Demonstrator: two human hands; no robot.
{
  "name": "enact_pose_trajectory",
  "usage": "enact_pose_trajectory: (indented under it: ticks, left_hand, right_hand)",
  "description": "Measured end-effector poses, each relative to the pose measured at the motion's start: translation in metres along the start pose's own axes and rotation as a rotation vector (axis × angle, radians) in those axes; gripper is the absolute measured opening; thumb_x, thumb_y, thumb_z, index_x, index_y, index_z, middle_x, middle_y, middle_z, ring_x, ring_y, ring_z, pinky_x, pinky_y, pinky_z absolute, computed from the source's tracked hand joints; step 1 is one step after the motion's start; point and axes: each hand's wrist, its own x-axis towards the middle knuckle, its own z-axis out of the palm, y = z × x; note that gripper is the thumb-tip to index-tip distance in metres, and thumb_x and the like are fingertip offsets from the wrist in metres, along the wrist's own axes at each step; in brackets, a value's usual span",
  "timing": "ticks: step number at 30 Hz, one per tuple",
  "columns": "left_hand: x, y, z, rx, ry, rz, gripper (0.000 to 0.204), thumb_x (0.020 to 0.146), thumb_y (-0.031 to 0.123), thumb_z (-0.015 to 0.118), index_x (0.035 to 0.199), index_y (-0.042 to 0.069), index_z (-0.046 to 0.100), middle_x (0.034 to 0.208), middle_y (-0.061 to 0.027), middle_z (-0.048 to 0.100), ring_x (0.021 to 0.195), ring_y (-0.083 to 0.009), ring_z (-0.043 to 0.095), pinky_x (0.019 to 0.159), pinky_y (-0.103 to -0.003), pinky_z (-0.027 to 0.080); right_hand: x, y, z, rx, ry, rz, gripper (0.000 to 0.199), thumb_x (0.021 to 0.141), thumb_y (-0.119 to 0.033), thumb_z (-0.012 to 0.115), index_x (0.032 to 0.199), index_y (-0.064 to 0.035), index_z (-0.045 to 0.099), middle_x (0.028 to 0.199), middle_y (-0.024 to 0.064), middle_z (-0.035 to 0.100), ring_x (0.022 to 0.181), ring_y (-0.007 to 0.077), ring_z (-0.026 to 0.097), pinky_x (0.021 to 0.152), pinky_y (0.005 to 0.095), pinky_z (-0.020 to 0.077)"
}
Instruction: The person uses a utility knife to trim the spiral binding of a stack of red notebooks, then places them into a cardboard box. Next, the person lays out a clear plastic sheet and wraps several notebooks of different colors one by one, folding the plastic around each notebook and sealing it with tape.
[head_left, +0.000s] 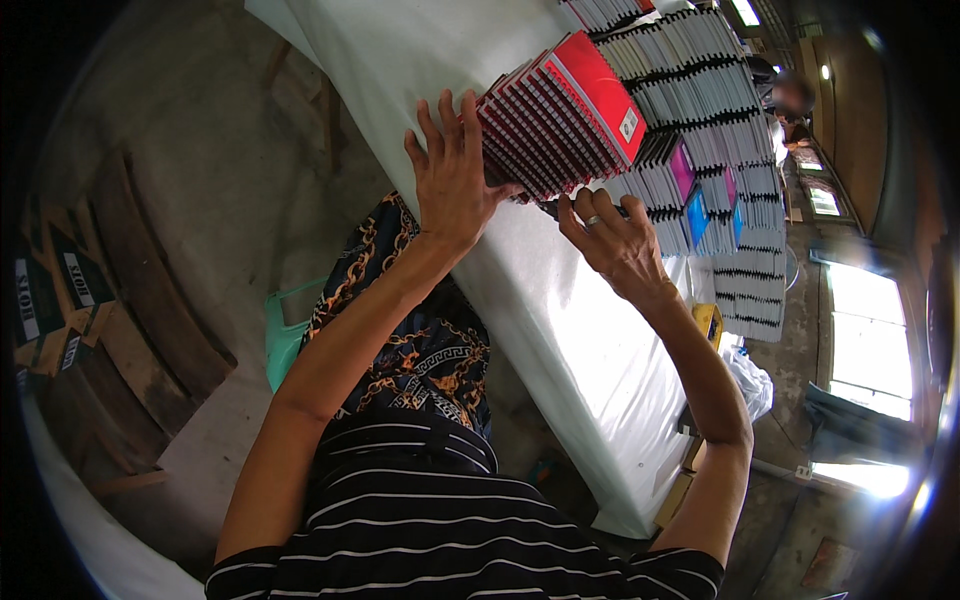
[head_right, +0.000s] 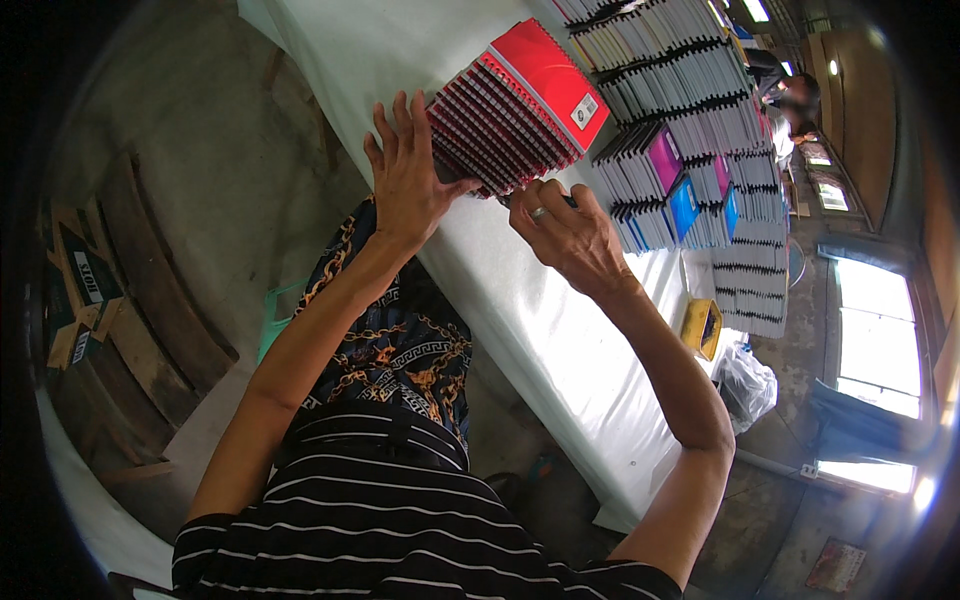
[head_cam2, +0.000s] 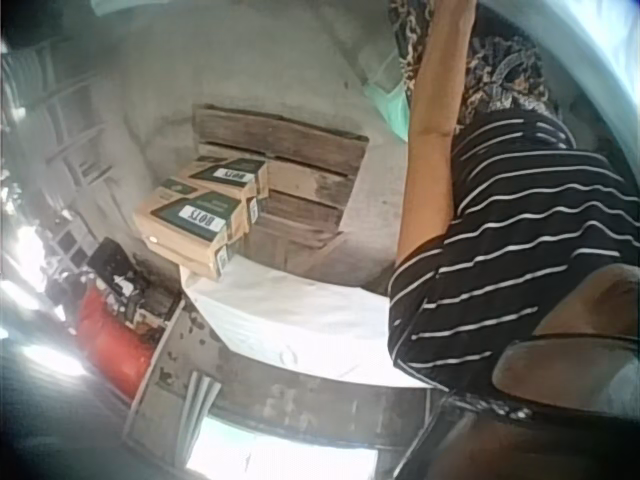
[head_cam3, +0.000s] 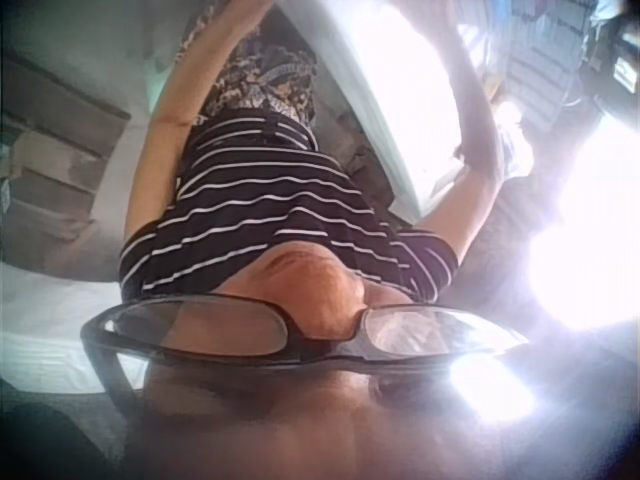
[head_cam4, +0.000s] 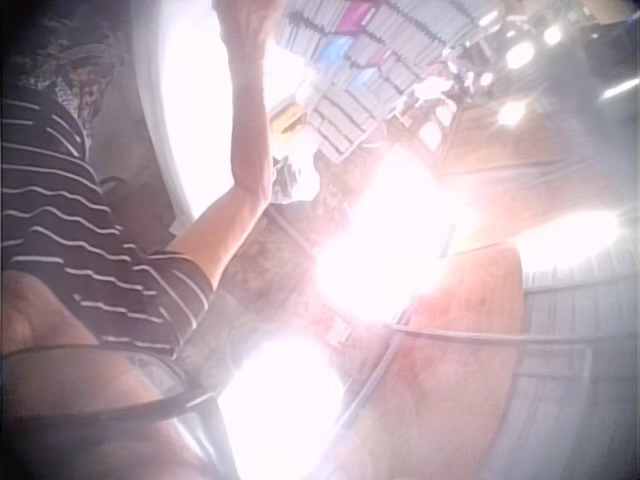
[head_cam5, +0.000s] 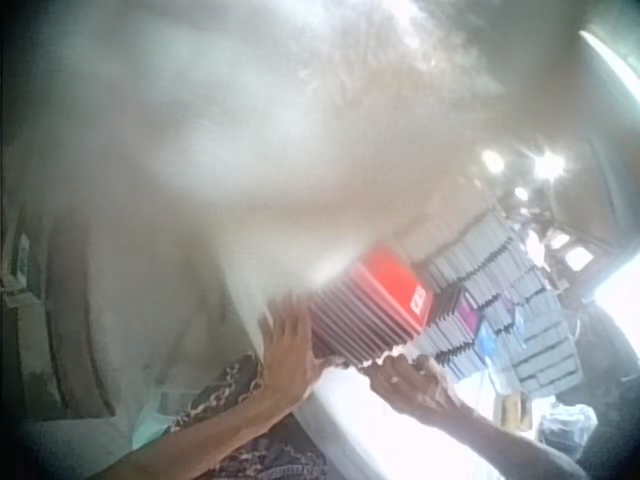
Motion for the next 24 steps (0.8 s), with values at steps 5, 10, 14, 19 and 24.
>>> enact_pose_trajectory:
  ticks: [5, 10, 14, 19, 24]
  left_hand:
    - [0.0, -0.003, 0.0, -0.03, 0.042, 0.021, 0.125, 0.061, 0.072, 0.066, 0.151, 0.005, 0.012, 0.152, -0.0276, 0.02, 0.139, -0.0529, 0.013, 0.106, -0.069, 0.017]
    - [0.001, 0.001, -0.008, -0.033, 0.042, 0.056, 0.121, 0.065, 0.071, 0.065, 0.151, 0.004, 0.013, 0.151, -0.029, 0.02, 0.138, -0.055, 0.014, 0.105, -0.067, 0.019]
    - [0.002, 0.005, -0.006, -0.059, 0.061, 0.095, 0.119, 0.067, 0.071, 0.064, 0.151, 0.004, 0.012, 0.151, -0.0299, 0.019, 0.138, -0.0551, 0.014, 0.105, -0.067, 0.018]
    - [0.003, 0.007, -0.003, -0.056, 0.057, 0.083, 0.12, 0.066, 0.072, 0.063, 0.151, 0.004, 0.012, 0.152, -0.0297, 0.018, 0.138, -0.0551, 0.014, 0.106, -0.066, 0.018]
    - [0.002, 0.007, 0.0, -0.045, 0.065, 0.083, 0.121, 0.065, 0.076, 0.059, 0.15, 0.004, 0.012, 0.152, -0.0301, 0.018, 0.138, -0.0554, 0.014, 0.107, -0.066, 0.018]
  right_hand:
    - [0.024, -0.043, -0.02, -0.146, -0.348, 0.254, 0.022, 0.075, -0.013, 0.062, 0.093, -0.0006, 0.063, 0.088, 0.0088, 0.063, 0.085, 0.0188, 0.058, 0.073, 0.0298, 0.0438]
    - [0.029, -0.014, -0.039, 0.113, -0.241, 0.222, 0.029, 0.077, -0.021, 0.07, 0.099, -0.0052, 0.062, 0.093, 0.0068, 0.063, 0.097, 0.0202, 0.058, 0.089, 0.039, 0.0425]
    - [0.003, 0.012, -0.03, 0.156, -0.052, 0.11, 0.037, 0.081, -0.015, 0.068, 0.116, -0.0117, 0.058, 0.103, 0.0011, 0.055, 0.108, 0.0139, 0.051, 0.102, 0.0417, 0.037]
    - [0.0, 0.017, -0.012, 0.08, -0.007, 0.021, 0.04, 0.081, -0.014, 0.068, 0.12, -0.0131, 0.057, 0.108, -0.0008, 0.055, 0.109, 0.0113, 0.051, 0.101, 0.0387, 0.0379]
    - [-0.001, 0.014, -0.005, 0.097, -0.024, 0.001, 0.026, 0.084, -0.016, 0.065, 0.109, -0.0083, 0.063, 0.099, 0.003, 0.063, 0.092, 0.0151, 0.058, 0.079, 0.0322, 0.0473]
